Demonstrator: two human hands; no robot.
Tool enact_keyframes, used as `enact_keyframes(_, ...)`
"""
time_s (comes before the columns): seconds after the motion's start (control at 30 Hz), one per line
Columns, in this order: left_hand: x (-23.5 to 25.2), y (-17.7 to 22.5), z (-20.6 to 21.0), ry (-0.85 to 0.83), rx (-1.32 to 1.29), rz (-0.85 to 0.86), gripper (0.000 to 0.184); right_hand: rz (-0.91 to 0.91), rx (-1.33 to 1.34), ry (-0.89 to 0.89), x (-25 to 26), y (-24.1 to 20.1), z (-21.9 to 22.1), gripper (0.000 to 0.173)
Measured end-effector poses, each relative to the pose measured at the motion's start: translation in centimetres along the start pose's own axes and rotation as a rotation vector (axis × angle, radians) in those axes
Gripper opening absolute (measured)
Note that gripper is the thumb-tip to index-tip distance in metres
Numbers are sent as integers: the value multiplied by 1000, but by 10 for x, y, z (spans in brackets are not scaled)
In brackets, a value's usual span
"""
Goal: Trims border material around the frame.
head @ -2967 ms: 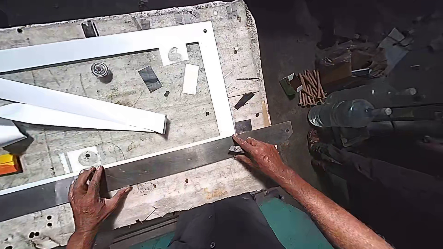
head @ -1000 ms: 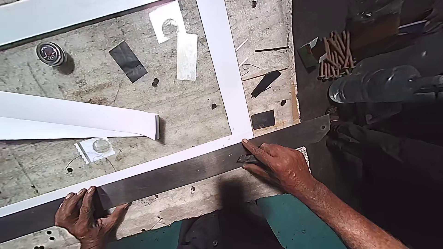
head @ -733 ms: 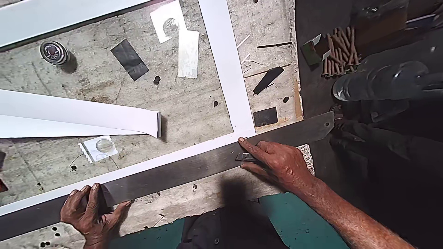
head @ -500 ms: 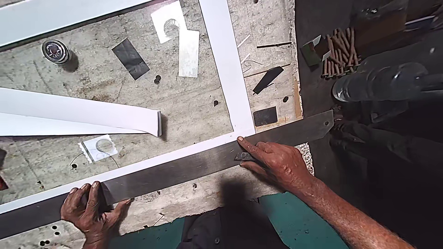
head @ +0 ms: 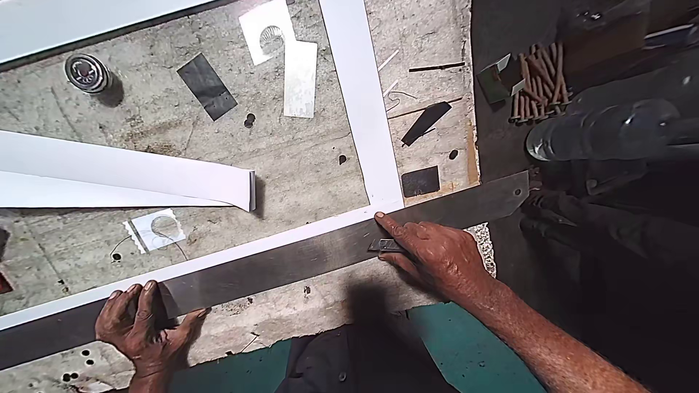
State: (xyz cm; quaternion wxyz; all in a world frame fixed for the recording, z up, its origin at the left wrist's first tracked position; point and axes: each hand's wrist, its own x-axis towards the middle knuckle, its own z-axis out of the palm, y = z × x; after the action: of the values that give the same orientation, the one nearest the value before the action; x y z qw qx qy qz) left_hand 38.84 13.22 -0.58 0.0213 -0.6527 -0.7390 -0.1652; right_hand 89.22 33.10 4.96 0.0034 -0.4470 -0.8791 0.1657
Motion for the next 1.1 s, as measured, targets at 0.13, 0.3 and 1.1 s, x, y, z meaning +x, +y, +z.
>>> enact_keyframes(0.13, 1, 1, -1, -1, 0, -2, 98, 5, -37, -11, 0, -4, 0, 53)
enact_keyframes(0.3, 1, 2, -1, 0, -3, -5, 98, -45, -133, -5, 3, -11, -3, 50)
enact_keyframes(1.1, 0, -2, 1, 14, -7, 7, 97, -81, -172, 38, 5, -9, -2, 49)
